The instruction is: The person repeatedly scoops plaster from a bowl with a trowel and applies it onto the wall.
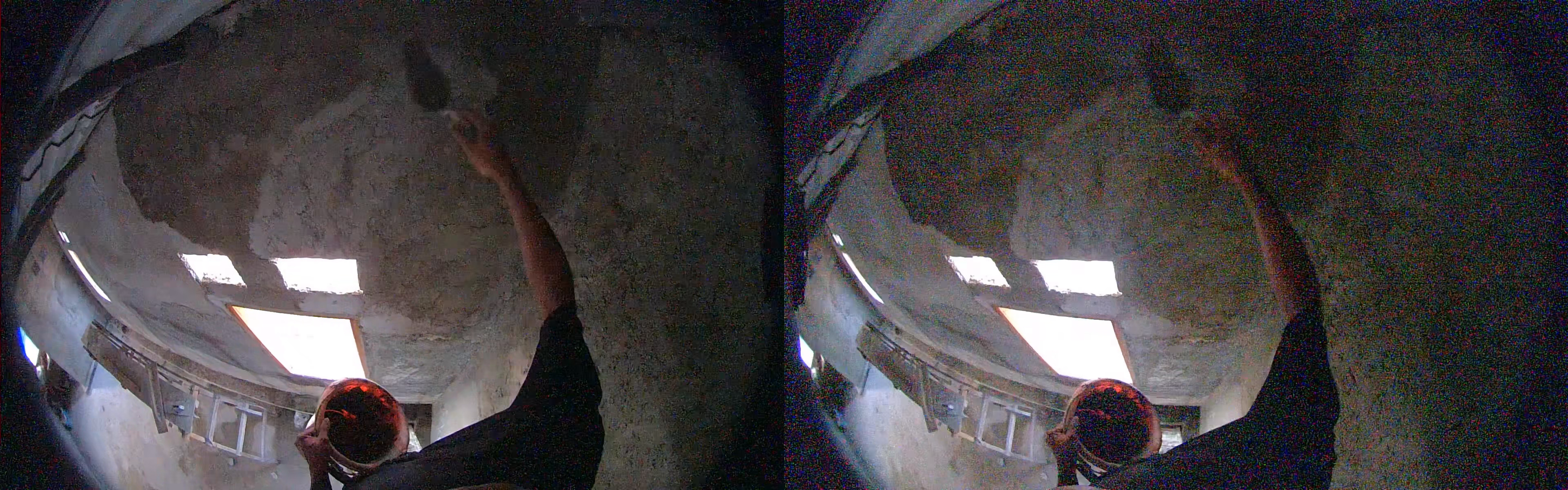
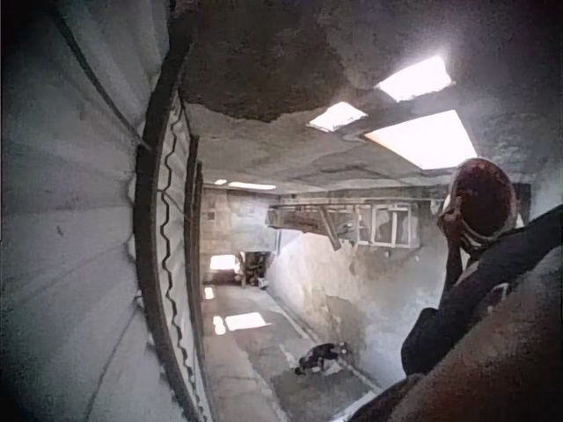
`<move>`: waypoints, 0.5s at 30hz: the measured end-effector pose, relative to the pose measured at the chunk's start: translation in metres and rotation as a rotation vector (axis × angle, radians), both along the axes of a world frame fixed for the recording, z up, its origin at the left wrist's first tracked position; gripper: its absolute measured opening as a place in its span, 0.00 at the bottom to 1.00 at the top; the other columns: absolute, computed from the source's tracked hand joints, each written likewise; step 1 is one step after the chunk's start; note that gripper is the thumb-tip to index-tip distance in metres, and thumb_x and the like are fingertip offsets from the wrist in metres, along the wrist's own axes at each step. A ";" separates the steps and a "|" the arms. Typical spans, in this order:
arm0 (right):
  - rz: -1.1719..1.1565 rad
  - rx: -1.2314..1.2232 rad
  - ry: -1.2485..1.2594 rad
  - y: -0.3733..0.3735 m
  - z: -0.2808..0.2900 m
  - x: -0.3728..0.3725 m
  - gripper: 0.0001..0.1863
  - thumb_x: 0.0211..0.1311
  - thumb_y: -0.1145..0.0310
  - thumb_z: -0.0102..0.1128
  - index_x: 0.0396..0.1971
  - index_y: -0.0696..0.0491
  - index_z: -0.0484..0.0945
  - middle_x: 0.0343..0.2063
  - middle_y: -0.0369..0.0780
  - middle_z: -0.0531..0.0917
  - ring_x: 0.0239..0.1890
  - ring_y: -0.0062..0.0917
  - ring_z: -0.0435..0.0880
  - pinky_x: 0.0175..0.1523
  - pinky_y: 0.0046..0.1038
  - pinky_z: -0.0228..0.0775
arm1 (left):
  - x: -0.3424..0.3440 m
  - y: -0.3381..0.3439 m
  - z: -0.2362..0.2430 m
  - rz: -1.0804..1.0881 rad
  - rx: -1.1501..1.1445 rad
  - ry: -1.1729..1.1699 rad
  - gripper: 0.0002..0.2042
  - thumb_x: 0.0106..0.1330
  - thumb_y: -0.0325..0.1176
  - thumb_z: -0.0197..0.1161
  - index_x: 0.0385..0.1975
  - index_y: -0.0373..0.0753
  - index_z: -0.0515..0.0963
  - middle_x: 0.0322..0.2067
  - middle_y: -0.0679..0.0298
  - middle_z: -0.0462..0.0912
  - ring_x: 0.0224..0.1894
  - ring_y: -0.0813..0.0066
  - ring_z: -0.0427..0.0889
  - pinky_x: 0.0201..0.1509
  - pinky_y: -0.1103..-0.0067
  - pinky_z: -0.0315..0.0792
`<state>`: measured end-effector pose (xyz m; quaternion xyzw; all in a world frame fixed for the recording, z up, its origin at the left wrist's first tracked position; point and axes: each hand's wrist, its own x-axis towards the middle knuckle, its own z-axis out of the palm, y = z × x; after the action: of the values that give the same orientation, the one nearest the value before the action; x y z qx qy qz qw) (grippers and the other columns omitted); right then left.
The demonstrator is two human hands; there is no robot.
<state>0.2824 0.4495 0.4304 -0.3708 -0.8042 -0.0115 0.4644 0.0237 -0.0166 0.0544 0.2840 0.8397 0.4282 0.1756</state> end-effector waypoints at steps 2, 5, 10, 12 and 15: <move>0.104 -0.130 0.299 0.047 -0.015 0.068 0.27 0.60 0.53 0.46 0.56 0.51 0.59 0.47 0.43 0.71 0.48 0.34 0.71 0.57 0.34 0.57 | -0.001 0.003 -0.013 -0.043 0.079 -0.048 0.19 0.49 0.43 0.65 0.14 0.29 0.75 0.08 0.67 0.69 0.14 0.79 0.66 0.21 0.76 0.61; -0.665 0.749 -0.449 0.108 0.018 0.119 0.27 0.60 0.53 0.46 0.56 0.51 0.59 0.48 0.44 0.70 0.50 0.34 0.70 0.56 0.36 0.59 | -0.006 0.007 -0.047 0.026 0.121 -0.010 0.20 0.49 0.43 0.65 0.12 0.29 0.74 0.08 0.66 0.69 0.13 0.79 0.66 0.20 0.76 0.60; -0.313 0.200 0.199 0.056 0.053 0.056 0.27 0.59 0.53 0.47 0.55 0.51 0.61 0.50 0.49 0.67 0.52 0.34 0.68 0.53 0.39 0.62 | -0.008 0.001 -0.028 -0.010 0.062 -0.164 0.20 0.48 0.43 0.66 0.09 0.31 0.73 0.06 0.67 0.67 0.12 0.80 0.64 0.18 0.76 0.57; -0.539 0.265 -0.019 0.081 0.046 0.068 0.27 0.59 0.53 0.47 0.55 0.51 0.60 0.50 0.49 0.67 0.52 0.34 0.68 0.52 0.39 0.64 | -0.004 0.012 -0.024 -0.044 0.054 -0.176 0.20 0.48 0.43 0.66 0.08 0.31 0.73 0.06 0.67 0.66 0.11 0.80 0.63 0.18 0.76 0.57; -0.455 0.104 -0.164 0.026 0.034 -0.001 0.27 0.59 0.52 0.48 0.55 0.51 0.60 0.49 0.50 0.67 0.52 0.36 0.67 0.52 0.38 0.63 | 0.005 0.007 0.013 0.023 0.059 -0.148 0.21 0.48 0.43 0.66 0.07 0.32 0.72 0.05 0.69 0.64 0.10 0.80 0.60 0.17 0.76 0.56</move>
<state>0.2812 0.4750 0.4646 -0.5156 -0.7334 -0.1873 0.4015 0.0289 -0.0097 0.0676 0.2469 0.8147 0.4745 0.2240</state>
